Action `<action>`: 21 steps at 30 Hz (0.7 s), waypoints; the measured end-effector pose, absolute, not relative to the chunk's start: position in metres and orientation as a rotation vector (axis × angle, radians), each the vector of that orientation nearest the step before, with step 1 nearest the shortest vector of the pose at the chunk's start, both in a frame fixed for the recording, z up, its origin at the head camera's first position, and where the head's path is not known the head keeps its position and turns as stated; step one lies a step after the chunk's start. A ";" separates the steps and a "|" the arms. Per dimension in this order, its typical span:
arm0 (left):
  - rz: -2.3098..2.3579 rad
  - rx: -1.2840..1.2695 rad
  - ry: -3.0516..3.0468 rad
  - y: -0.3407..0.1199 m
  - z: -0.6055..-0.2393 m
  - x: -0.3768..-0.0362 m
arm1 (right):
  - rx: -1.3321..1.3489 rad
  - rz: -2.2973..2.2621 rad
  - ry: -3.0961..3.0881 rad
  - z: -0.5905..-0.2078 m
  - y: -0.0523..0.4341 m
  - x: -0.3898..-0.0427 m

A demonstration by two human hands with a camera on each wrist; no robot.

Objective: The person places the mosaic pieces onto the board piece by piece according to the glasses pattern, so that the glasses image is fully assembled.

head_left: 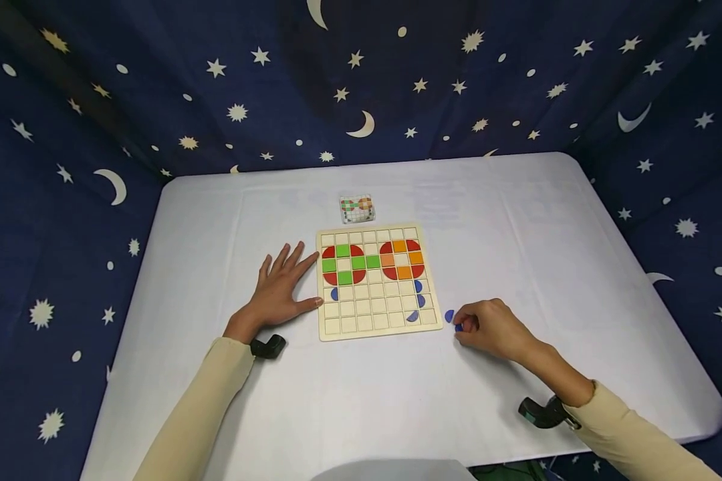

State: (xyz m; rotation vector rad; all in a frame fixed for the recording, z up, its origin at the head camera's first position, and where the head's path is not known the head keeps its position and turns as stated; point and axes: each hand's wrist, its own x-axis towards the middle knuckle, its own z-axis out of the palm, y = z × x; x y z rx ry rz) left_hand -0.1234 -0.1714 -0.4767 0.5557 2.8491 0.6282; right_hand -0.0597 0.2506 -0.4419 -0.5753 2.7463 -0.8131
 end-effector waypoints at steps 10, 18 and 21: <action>0.631 0.561 2.856 -0.171 -0.479 -0.124 | -0.619 -0.686 2.736 -0.439 0.237 -0.065; 0.652 0.558 2.855 -0.171 -0.477 -0.125 | -0.725 -0.859 2.627 -0.426 0.191 -0.064; 0.649 0.551 2.846 -0.172 -0.477 -0.125 | -0.743 -0.960 2.583 -0.423 0.159 -0.067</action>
